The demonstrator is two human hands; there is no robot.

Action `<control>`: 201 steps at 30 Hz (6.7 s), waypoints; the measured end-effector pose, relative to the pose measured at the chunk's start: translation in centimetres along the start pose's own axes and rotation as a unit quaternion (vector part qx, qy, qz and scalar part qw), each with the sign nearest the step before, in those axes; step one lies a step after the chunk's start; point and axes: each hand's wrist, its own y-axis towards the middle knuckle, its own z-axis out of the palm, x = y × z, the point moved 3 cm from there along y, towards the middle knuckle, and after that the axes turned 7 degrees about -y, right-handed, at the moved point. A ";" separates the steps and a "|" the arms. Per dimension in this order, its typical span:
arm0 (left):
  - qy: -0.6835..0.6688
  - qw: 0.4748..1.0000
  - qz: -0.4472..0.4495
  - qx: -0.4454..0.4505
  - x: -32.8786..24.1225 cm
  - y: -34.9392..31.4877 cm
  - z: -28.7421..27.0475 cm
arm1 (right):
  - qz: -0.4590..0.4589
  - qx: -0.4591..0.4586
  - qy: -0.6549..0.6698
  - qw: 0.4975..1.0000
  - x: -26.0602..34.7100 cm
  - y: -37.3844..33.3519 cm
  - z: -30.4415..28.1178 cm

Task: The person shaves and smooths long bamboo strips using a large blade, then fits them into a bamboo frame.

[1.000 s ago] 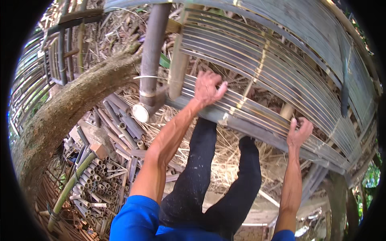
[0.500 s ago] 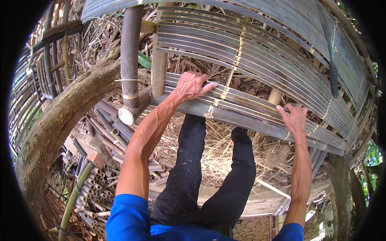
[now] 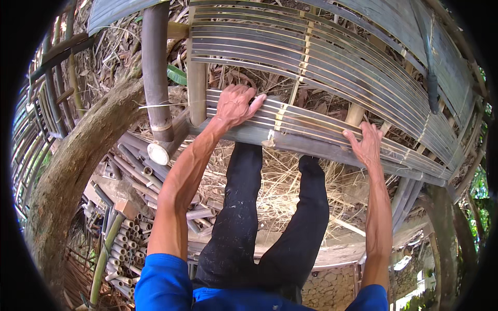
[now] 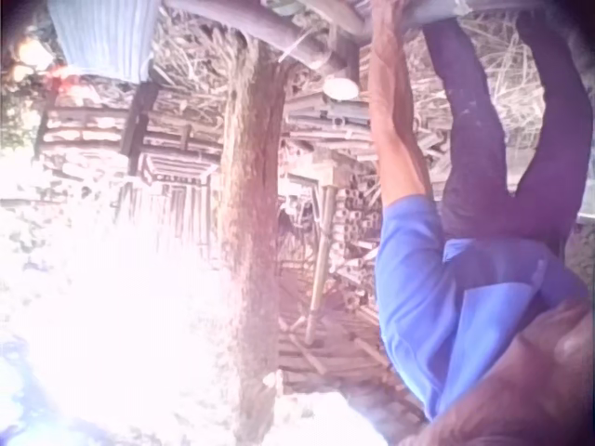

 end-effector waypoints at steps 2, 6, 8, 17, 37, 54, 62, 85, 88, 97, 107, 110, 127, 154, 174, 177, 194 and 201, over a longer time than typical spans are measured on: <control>0.018 1.000 -0.023 0.010 -1.4 -0.1 0.5 | -0.019 -0.043 -0.009 0.999 -0.5 -0.8 0.4; 0.040 0.997 -0.051 -0.030 -1.7 0.5 -0.8 | -0.019 -0.111 -0.028 0.993 0.8 -0.8 -1.3; 0.066 0.990 -0.006 -0.126 -1.9 1.3 -2.7 | -0.002 -0.178 0.000 0.984 0.6 -0.3 -2.7; 0.115 0.977 -0.080 -0.159 -1.6 4.0 -4.3 | -0.014 -0.249 -0.047 0.967 3.5 2.4 -3.6; -0.067 0.983 -0.136 -0.104 -0.4 5.3 -3.8 | 0.026 0.003 -0.021 0.999 2.4 0.7 -10.3; -0.032 0.974 -0.217 -0.054 1.5 5.3 -1.6 | -0.042 -0.085 0.088 0.992 1.9 2.5 -6.4; -0.012 0.985 -0.174 -0.009 3.2 4.5 -1.2 | 0.054 -0.118 -0.005 0.992 0.6 5.2 -0.7; 0.053 0.980 -0.167 0.096 3.3 2.0 -2.7 | -0.013 -0.151 0.117 0.982 7.2 3.5 -0.6; 0.033 0.938 -0.276 0.206 5.5 6.8 -3.0 | -0.010 -0.117 0.117 0.986 7.4 4.0 -0.8; -0.020 0.858 -0.350 0.376 5.5 6.1 -1.1 | 0.056 0.018 0.216 0.975 5.6 5.0 -3.6; 0.170 0.975 -0.122 -0.074 -1.5 1.6 -8.8 | -0.020 -0.262 0.071 0.962 5.5 7.1 -7.9; 0.260 0.954 -0.143 0.045 -1.9 -6.4 -8.0 | -0.027 -0.247 0.058 0.967 5.5 7.0 -7.5; 0.061 0.790 -0.247 0.557 -6.3 -27.6 -9.3 | -0.045 -0.236 -0.032 0.970 5.6 7.4 -7.0; -0.122 0.971 -0.179 -0.099 0.3 7.4 -3.6 | 0.064 0.032 0.056 0.996 6.2 1.9 -12.6; -0.059 0.991 -0.122 0.017 2.7 4.4 -3.7 | -0.031 0.053 0.110 0.992 6.2 9.2 -4.4; -0.079 0.974 -0.171 0.128 3.1 4.5 -4.0 | -0.016 0.096 0.081 0.992 7.2 9.4 -3.9; 0.113 0.978 -0.053 -0.168 1.9 10.5 -8.5 | -0.048 -0.266 -0.047 0.962 8.8 11.0 -7.5; 0.126 0.982 -0.077 -0.116 2.1 6.9 -7.0 | -0.054 -0.159 -0.010 0.986 8.7 9.8 -6.3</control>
